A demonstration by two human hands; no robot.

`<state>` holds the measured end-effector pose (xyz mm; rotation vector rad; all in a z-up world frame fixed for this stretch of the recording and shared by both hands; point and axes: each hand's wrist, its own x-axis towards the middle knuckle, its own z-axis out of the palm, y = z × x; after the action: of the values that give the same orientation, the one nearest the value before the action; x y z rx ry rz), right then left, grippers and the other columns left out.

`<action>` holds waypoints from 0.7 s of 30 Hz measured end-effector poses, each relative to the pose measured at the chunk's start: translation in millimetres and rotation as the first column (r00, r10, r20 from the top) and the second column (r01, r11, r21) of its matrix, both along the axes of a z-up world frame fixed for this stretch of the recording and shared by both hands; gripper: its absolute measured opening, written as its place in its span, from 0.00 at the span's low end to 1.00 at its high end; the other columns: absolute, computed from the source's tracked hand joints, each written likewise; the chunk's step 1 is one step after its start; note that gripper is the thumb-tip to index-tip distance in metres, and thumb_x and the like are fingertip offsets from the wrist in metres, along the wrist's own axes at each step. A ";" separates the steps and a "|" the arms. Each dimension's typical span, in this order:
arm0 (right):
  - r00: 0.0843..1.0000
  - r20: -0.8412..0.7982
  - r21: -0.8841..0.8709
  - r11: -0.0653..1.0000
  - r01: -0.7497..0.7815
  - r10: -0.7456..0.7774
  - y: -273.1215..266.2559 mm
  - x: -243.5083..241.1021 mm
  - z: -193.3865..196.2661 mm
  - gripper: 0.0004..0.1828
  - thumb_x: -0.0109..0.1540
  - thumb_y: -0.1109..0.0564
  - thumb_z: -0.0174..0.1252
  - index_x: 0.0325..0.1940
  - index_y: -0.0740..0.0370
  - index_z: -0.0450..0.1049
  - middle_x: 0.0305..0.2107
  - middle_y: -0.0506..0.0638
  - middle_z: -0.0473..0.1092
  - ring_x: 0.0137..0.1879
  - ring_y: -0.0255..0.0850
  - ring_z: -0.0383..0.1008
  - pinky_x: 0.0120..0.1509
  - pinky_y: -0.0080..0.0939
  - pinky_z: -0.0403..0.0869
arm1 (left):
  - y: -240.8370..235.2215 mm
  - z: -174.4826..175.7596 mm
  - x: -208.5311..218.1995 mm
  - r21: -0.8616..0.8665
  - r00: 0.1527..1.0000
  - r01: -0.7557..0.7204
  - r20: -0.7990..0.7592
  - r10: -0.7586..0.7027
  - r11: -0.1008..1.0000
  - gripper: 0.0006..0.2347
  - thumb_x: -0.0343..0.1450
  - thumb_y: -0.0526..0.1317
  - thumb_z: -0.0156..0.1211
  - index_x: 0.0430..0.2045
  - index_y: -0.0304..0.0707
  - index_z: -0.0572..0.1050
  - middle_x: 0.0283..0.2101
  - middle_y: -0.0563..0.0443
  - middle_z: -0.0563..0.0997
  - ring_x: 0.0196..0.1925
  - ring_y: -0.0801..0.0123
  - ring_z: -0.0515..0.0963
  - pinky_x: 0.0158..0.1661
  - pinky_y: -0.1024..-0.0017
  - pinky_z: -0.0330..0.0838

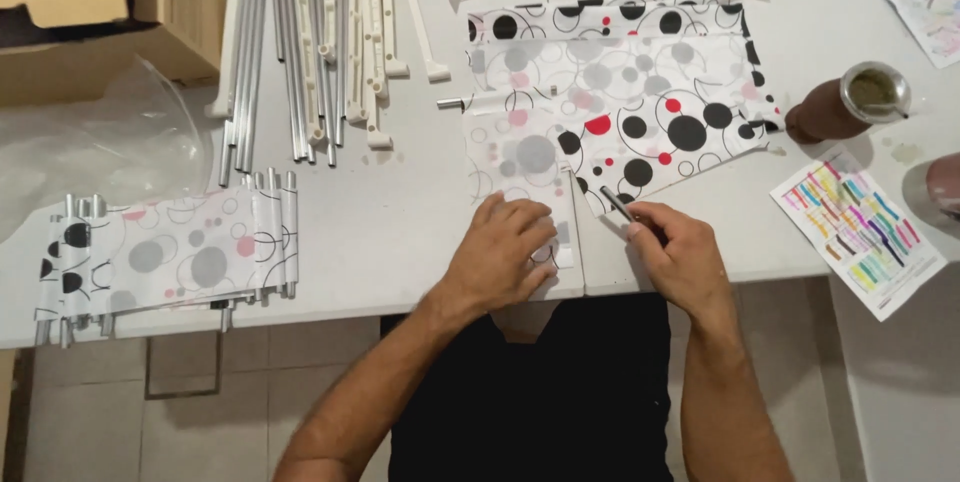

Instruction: Assembling an organizer shelf by inserting metal rods into fabric sleeves

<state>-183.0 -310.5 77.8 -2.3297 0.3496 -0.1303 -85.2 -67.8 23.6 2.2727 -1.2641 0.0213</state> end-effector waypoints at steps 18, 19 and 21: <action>0.940 -0.244 -0.062 0.964 -0.259 0.237 29.1 -38.8 8.6 0.14 0.63 0.54 0.61 0.51 0.57 0.82 0.37 0.59 0.82 0.45 0.57 0.83 0.48 0.54 0.81 | 12.0 -37.3 -23.0 -0.028 0.999 -0.033 0.006 0.034 0.999 0.08 0.76 0.46 0.56 0.32 0.44 0.74 0.55 0.50 0.78 0.66 0.60 0.73 0.69 0.46 0.52; 0.941 -0.240 -0.064 0.963 -0.261 0.239 33.7 -41.0 3.3 0.14 0.63 0.52 0.62 0.51 0.55 0.82 0.36 0.57 0.82 0.45 0.55 0.83 0.46 0.51 0.82 | 13.3 -37.1 -23.4 -0.029 0.999 -0.034 0.003 0.034 0.999 0.08 0.77 0.45 0.55 0.33 0.44 0.73 0.55 0.50 0.78 0.66 0.61 0.73 0.69 0.47 0.52; 0.939 -0.245 -0.045 0.964 -0.262 0.244 39.2 -42.2 4.6 0.14 0.63 0.52 0.61 0.51 0.55 0.82 0.36 0.57 0.82 0.45 0.55 0.83 0.46 0.51 0.82 | 17.5 -40.1 -24.8 -0.064 0.999 -0.051 -0.014 0.051 0.997 0.08 0.77 0.46 0.55 0.33 0.45 0.73 0.54 0.52 0.79 0.66 0.62 0.74 0.70 0.49 0.51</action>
<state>-225.2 -271.2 82.4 -2.4492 0.1596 0.2677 -110.0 -50.3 -16.5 2.2464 -1.1821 0.0648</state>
